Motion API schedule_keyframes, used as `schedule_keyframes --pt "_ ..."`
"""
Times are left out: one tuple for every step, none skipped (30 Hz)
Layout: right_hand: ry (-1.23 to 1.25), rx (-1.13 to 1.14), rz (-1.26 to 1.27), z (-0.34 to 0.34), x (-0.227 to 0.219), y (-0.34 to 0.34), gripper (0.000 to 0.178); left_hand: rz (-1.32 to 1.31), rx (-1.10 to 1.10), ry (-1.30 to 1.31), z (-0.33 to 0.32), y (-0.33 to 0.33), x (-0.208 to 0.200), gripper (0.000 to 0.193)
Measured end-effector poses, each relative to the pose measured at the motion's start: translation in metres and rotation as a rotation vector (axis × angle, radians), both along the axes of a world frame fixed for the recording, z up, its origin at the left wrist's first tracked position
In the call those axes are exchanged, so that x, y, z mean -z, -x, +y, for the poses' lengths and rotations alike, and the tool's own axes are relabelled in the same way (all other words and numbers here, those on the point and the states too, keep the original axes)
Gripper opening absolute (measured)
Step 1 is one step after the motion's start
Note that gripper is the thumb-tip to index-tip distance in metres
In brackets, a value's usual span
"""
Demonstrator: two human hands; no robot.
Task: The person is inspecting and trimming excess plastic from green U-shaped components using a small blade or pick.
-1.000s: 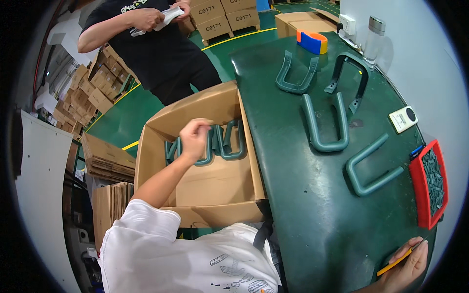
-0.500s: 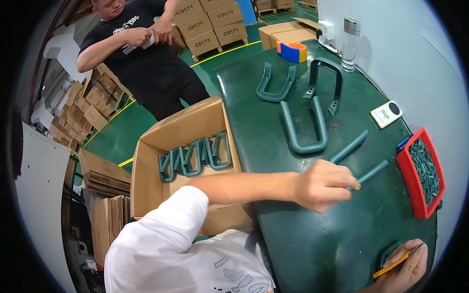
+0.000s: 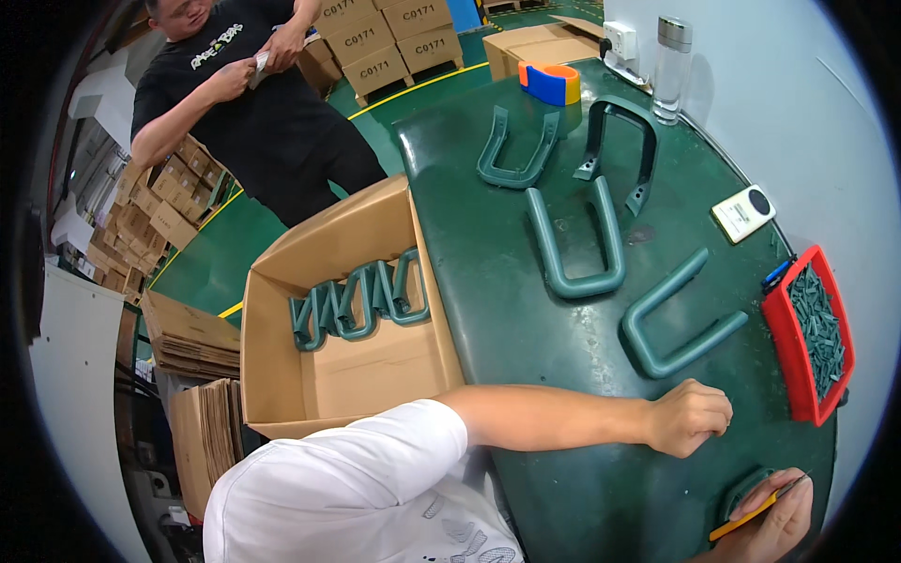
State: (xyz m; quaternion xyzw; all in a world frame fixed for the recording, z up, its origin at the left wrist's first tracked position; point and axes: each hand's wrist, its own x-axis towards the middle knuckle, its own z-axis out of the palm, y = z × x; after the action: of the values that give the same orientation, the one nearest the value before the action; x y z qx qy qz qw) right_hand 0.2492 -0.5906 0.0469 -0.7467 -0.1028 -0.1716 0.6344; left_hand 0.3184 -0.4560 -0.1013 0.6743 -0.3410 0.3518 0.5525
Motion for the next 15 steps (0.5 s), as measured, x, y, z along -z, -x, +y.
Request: schedule_keyframes --pt "-0.016 -0.026 0.043 -0.001 -0.001 -0.001 0.029 0.014 -0.002 0.021 0.001 -0.002 -0.003 0.013" --pt "-0.032 -0.052 0.086 -0.002 -0.003 -0.001 0.025 0.033 0.005 0.032 0.0 -0.002 -0.003 0.012" --pt "-0.047 -0.076 0.128 -0.004 -0.007 -0.001 0.022 0.051 0.014 0.043 -0.002 -0.001 -0.002 0.012" --pt "-0.04 -0.072 0.126 0.003 -0.014 0.001 0.022 0.067 0.019 0.053 -0.004 -0.001 -0.002 0.012" --pt "-0.037 -0.076 0.129 0.015 -0.022 0.005 0.023 0.064 0.007 0.046 -0.002 -0.001 -0.002 0.012" --pt "-0.033 -0.08 0.131 0.024 -0.025 0.006 0.023 0.06 -0.004 0.04 -0.001 0.0 -0.002 0.012" --pt "-0.019 -0.069 0.122 0.029 -0.026 0.006 0.024 0.054 -0.016 0.035 0.002 0.002 -0.003 0.011" --pt "-0.006 -0.058 0.114 0.034 -0.025 0.005 0.025 0.067 -0.007 0.043 0.0 0.0 0.003 0.011" --pt "0.006 -0.048 0.106 0.037 -0.024 0.005 0.027 0.066 -0.015 0.049 0.001 -0.002 0.005 0.01" --pt "0.033 -0.035 0.103 0.037 -0.024 0.007 0.027 0.063 -0.002 0.059 -0.002 -0.002 0.004 0.01" --pt "0.06 -0.023 0.101 0.036 -0.023 0.009 0.027 0.06 0.01 0.068 -0.004 -0.002 0.003 0.009" --pt "0.086 -0.011 0.099 0.036 -0.023 0.012 0.027 0.063 0.014 0.069 -0.005 -0.002 0.002 0.009" --pt "0.126 0.032 0.126 0.036 -0.022 0.015 0.027 0.067 0.012 0.067 -0.005 -0.001 0.001 0.009" --pt "0.166 0.075 0.153 0.036 -0.021 0.019 0.028 0.072 0.01 0.065 -0.005 -0.001 0.0 0.008" --pt "0.207 0.119 0.18 0.035 -0.02 0.023 0.028 0.077 0.008 0.057 -0.005 -0.001 0.001 0.008"
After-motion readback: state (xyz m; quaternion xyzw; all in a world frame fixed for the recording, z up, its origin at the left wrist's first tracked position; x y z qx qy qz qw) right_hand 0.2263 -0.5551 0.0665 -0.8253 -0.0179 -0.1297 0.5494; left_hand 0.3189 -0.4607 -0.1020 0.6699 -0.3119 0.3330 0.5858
